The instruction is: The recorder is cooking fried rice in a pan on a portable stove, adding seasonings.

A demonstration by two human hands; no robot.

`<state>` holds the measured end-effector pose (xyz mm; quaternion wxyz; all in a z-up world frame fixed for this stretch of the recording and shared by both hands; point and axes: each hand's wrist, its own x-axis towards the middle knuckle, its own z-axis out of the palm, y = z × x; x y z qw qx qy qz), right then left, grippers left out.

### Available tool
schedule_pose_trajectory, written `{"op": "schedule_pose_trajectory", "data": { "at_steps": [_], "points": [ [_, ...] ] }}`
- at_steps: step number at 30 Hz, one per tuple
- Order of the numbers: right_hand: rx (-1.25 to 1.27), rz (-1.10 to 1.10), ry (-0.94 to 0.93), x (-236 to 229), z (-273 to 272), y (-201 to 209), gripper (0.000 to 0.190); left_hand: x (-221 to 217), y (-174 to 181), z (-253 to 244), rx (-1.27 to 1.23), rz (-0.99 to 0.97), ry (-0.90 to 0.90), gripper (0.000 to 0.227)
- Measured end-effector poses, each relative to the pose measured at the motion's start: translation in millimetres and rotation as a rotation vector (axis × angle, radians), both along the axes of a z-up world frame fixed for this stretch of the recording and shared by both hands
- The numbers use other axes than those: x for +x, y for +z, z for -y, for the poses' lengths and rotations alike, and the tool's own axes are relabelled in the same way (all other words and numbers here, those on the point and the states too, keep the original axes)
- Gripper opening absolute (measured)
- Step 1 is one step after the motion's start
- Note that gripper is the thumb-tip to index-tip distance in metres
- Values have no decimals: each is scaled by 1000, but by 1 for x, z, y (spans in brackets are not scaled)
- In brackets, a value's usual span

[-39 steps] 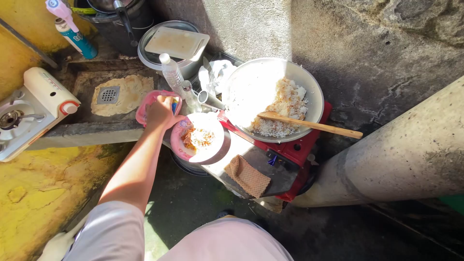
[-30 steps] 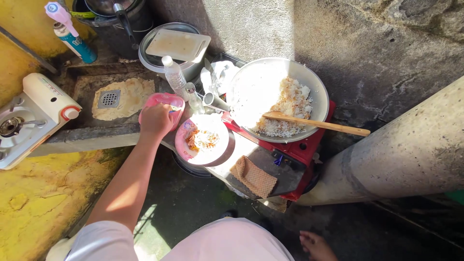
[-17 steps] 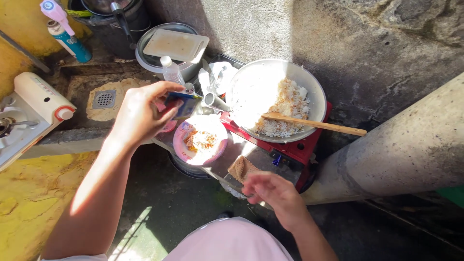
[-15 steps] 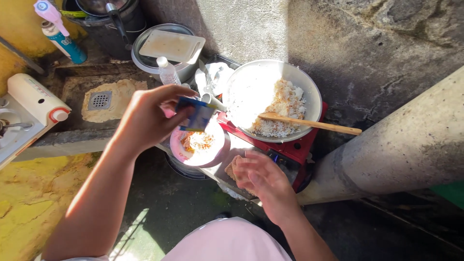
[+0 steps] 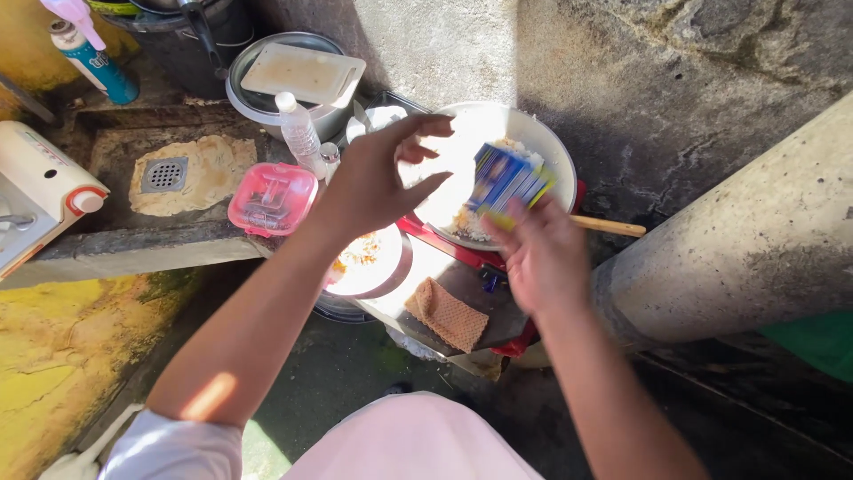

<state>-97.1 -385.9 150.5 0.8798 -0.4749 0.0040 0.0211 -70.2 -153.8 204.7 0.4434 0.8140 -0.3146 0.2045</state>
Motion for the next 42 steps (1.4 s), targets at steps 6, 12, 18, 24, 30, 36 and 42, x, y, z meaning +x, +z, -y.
{"op": "schedule_pose_trajectory", "data": {
  "at_steps": [6, 12, 18, 24, 30, 36, 42],
  "points": [
    [-610, 330, -54, 80, 53, 22, 26, 66, 19, 27, 152, 49, 124, 40],
    [-909, 457, 78, 113, 63, 40, 28, 161, -30, 61, 358, 380, 52, 44],
    [-1100, 452, -96, 134, 73, 49, 29, 184, -20, 79, 208, 0, 20, 25],
    [-1075, 516, -168, 145, 90, 58, 34, 197, -14, 94, 227, -7, 79, 22],
    [-1294, 623, -189, 157, 93, 56, 35, 203, -19, 97, 233, -77, 108, 23],
    [-1139, 486, -205, 173, 73, 57, 29, 225, -19, 85, 230, -18, 145, 23],
    [-937, 599, -141, 210, 44, 48, 27, 251, -18, 50, 144, -15, 204, 26]
  ]
}}
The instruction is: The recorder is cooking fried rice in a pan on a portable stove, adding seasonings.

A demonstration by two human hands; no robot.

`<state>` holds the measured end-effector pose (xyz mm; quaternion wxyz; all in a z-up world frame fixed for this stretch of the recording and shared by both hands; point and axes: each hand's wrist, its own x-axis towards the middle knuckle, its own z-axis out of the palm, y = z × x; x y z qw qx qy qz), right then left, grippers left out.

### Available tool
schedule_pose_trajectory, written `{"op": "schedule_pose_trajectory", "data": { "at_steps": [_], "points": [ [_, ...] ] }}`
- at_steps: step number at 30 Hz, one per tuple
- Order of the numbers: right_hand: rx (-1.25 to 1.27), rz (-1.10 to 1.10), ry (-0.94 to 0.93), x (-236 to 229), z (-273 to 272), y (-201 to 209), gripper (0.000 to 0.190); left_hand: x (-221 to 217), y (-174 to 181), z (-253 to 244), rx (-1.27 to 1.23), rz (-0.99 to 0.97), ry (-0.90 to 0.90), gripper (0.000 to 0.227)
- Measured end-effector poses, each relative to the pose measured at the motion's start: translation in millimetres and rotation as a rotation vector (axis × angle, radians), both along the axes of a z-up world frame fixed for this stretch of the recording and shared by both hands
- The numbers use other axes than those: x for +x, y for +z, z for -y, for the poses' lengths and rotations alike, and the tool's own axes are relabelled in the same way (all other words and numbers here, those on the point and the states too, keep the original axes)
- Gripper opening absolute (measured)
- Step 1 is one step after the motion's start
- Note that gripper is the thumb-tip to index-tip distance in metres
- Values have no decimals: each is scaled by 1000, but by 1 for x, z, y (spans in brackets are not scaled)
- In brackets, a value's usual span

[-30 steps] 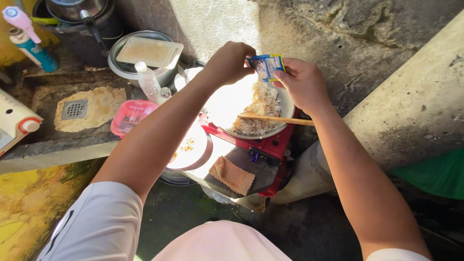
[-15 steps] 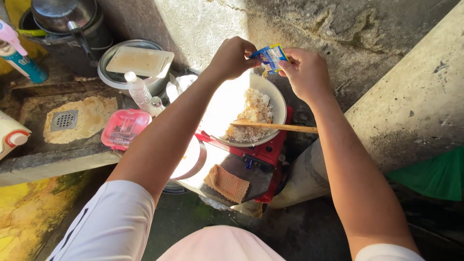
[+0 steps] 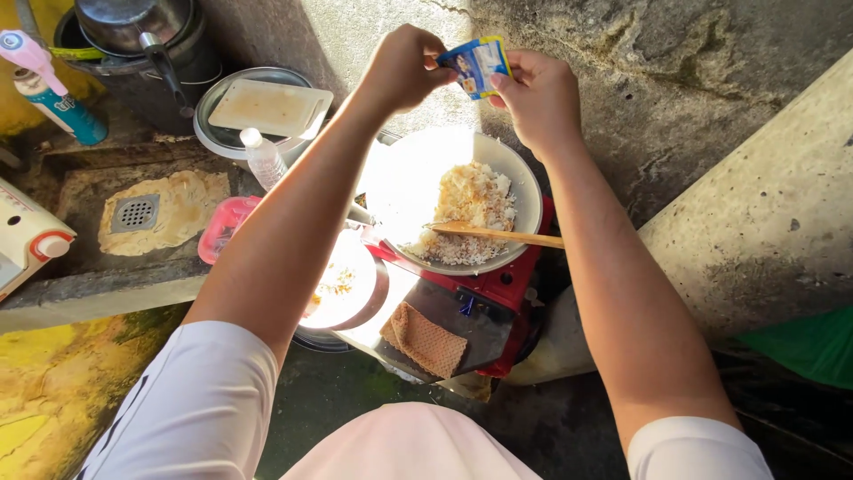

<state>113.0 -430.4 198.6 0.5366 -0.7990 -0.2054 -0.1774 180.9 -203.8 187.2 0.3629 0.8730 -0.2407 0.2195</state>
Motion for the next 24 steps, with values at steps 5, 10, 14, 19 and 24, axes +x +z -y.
{"op": "schedule_pose_trajectory", "data": {
  "at_steps": [5, 10, 14, 19, 24],
  "points": [
    [54, -54, 124, -3, -23, 4, 24, 21, -33, -29, -138, 89, -55, 31],
    [15, -94, 143, -18, -19, 15, 22, -6, -18, -26, -232, 132, -63, 38],
    [-38, -57, 96, -34, -3, 22, 19, -40, 11, -9, -33, 30, -54, 23],
    [-72, -25, 45, -45, 19, 27, 20, -51, 18, 17, 44, 3, -10, 27],
    [-69, -87, 24, -41, 56, 25, 21, -52, 17, 53, 26, -2, -33, 29]
  ]
}}
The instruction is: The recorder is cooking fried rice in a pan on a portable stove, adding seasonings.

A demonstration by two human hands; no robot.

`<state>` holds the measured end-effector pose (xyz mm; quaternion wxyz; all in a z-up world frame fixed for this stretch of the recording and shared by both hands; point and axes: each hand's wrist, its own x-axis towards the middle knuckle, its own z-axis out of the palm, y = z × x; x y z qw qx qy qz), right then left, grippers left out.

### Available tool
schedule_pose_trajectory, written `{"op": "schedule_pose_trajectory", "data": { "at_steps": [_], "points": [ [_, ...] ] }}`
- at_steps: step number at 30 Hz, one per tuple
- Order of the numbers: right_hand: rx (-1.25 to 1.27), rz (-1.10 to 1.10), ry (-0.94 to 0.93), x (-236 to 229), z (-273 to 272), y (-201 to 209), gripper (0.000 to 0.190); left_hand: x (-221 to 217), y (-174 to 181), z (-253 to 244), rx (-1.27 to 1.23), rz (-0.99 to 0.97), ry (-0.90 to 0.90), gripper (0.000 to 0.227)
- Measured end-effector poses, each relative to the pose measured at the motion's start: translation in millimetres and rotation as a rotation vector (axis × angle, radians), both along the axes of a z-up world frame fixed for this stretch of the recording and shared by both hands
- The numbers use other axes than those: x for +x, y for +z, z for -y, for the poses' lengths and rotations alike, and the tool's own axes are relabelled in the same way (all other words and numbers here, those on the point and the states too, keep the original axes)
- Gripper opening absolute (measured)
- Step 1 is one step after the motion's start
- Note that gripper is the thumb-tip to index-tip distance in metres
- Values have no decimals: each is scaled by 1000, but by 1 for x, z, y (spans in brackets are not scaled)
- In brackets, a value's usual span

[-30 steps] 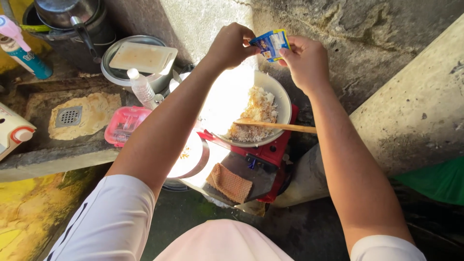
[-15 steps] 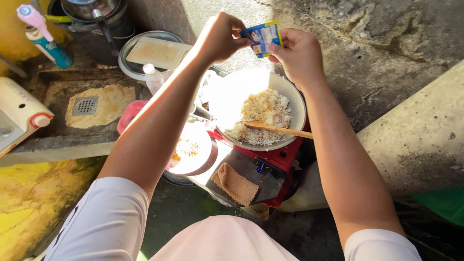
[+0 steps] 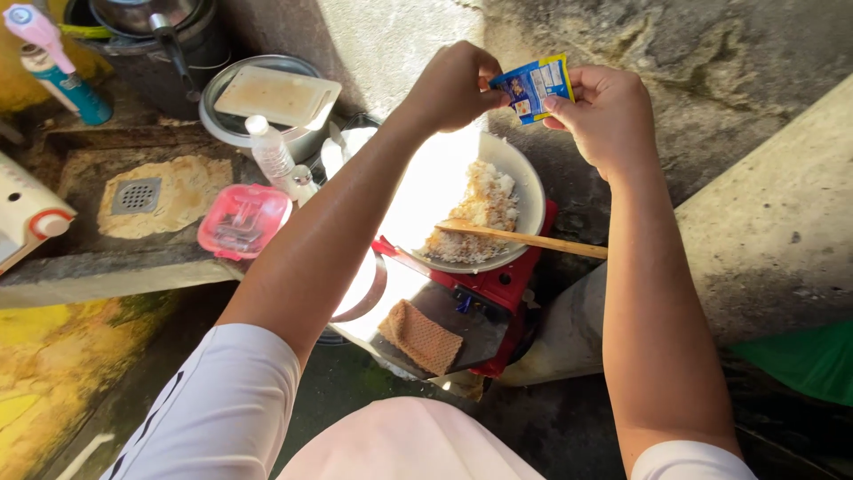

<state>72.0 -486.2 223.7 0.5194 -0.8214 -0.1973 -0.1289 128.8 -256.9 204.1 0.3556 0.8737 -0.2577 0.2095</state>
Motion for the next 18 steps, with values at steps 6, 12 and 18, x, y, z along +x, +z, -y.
{"op": "schedule_pose_trajectory", "data": {
  "at_steps": [6, 12, 18],
  "points": [
    [-72, -2, -23, 2, 14, 2, 21, -2, 1, 19, 64, -122, 9, 27],
    [-212, 232, -8, 42, 0, -17, 24, 49, -24, 4, -22, 175, 53, 31],
    [-318, 106, -135, 72, -37, -20, 22, 65, -23, -22, 68, -9, 183, 31]
  ]
}}
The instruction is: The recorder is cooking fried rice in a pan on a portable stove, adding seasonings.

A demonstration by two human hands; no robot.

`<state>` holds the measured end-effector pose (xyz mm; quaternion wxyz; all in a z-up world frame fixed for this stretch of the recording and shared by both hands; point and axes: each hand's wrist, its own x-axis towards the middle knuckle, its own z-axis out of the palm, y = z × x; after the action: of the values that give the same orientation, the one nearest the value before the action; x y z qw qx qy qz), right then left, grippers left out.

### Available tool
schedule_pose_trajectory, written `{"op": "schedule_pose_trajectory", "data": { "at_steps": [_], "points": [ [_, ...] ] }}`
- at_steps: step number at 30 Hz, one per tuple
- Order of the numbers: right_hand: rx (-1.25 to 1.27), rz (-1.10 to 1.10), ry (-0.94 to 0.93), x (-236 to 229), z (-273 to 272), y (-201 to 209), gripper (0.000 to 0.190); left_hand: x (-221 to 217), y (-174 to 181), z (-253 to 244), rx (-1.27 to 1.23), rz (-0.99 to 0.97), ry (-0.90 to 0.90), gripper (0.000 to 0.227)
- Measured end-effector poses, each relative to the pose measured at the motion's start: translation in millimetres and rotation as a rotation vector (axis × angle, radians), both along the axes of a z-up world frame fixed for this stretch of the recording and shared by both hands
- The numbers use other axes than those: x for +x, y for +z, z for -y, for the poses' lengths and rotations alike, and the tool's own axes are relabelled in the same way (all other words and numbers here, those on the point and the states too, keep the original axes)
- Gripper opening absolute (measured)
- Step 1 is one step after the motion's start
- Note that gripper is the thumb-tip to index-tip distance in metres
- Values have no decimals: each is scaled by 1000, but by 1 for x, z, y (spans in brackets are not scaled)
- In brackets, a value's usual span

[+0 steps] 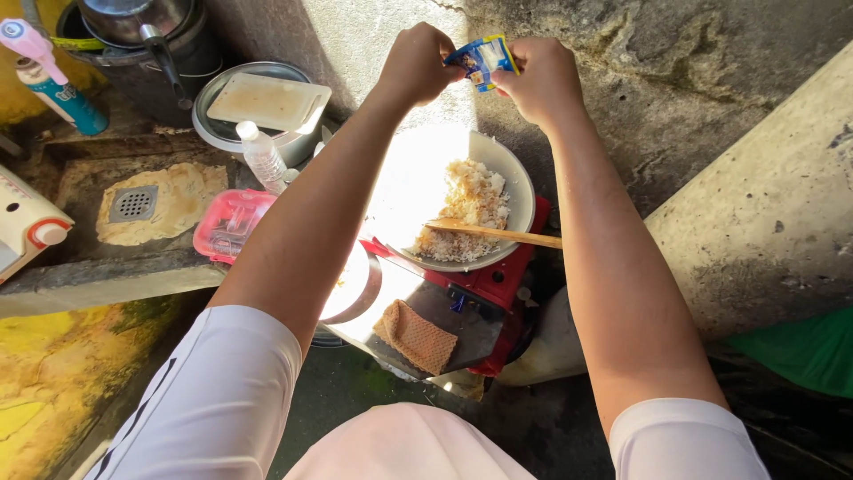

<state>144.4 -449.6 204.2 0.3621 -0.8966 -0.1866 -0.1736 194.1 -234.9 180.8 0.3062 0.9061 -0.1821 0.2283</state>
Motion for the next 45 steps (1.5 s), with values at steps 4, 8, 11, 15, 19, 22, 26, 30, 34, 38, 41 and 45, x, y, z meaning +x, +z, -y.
{"op": "schedule_pose_trajectory", "data": {
  "at_steps": [4, 8, 11, 15, 19, 22, 26, 30, 34, 38, 41, 45],
  "points": [
    [-30, 18, -1, -1, -21, 7, 16, 19, -24, -21, -39, 15, 36, 32],
    [-116, 48, 26, -3, -35, 8, 17, 34, -45, -41, -188, 82, -5, 37],
    [-96, 7, 88, -11, -40, 9, 17, 17, -40, -53, -210, 149, -53, 41],
    [-82, -68, 160, -54, -35, 26, 21, -63, 17, -48, 34, -53, -37, 23],
    [-94, -151, 169, -80, -21, 33, 20, -100, 31, -40, 120, -36, -79, 24],
    [-74, -145, 168, -90, -4, 38, 23, -106, 31, -21, 123, -73, -74, 24],
    [-124, -143, 52, -89, 17, 38, 21, -91, 18, 13, 77, -5, -52, 27],
    [-70, -93, 13, -80, 34, 25, 25, -79, 9, 37, 92, 32, -36, 31],
    [26, -119, 49, -61, 23, -2, 20, -67, -2, 27, 51, 174, -2, 34],
    [284, -82, 104, -58, -12, -17, 15, -65, 0, -3, -82, 180, -8, 21],
    [291, -35, 176, -55, -30, -23, 14, -72, 2, -27, -108, 182, -6, 16],
    [-41, 73, 63, -65, -47, -8, 14, -72, -16, -44, -4, 250, -2, 20]
  ]
}}
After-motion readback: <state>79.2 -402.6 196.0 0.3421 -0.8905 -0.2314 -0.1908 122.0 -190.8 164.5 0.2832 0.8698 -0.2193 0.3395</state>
